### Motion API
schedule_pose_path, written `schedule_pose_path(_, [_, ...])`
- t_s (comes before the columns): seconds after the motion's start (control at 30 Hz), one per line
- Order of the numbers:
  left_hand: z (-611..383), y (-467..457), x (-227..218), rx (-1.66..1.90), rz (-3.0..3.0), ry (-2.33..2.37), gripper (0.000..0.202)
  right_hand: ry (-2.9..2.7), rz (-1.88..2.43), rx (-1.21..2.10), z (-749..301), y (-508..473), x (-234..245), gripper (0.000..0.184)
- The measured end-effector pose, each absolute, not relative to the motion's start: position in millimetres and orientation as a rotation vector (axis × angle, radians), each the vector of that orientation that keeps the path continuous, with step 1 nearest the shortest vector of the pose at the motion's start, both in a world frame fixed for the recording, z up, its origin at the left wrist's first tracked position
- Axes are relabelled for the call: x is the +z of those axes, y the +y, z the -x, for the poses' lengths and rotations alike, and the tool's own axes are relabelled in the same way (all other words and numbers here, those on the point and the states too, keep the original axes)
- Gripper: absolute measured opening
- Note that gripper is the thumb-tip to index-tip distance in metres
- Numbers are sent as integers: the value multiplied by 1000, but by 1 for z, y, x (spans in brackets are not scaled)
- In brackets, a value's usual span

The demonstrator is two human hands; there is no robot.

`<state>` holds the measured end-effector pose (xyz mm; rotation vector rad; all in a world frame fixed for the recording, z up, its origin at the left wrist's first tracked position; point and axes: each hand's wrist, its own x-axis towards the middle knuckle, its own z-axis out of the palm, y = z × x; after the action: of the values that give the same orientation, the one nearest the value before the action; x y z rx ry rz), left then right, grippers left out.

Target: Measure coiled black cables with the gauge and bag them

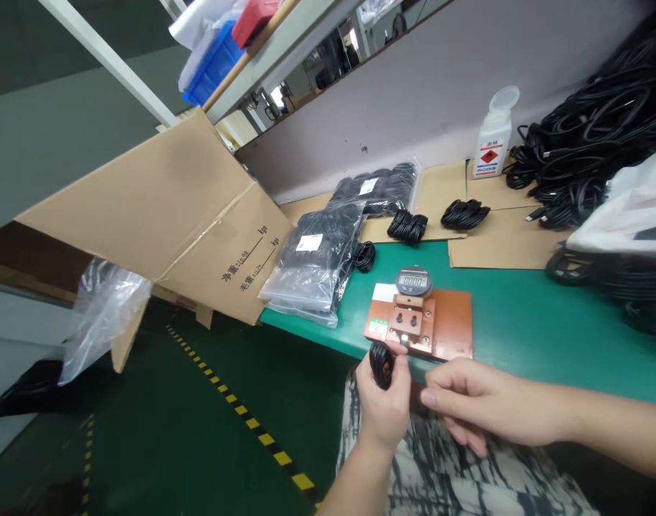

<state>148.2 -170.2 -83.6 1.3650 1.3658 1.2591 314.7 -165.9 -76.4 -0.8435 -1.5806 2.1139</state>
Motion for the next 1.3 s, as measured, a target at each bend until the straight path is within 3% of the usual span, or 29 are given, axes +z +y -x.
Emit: schedule_pose_path(1.3, [-154,-164,-79,1214,-1368,1411,7,-1588,841,2113,-315,-164,-74,55])
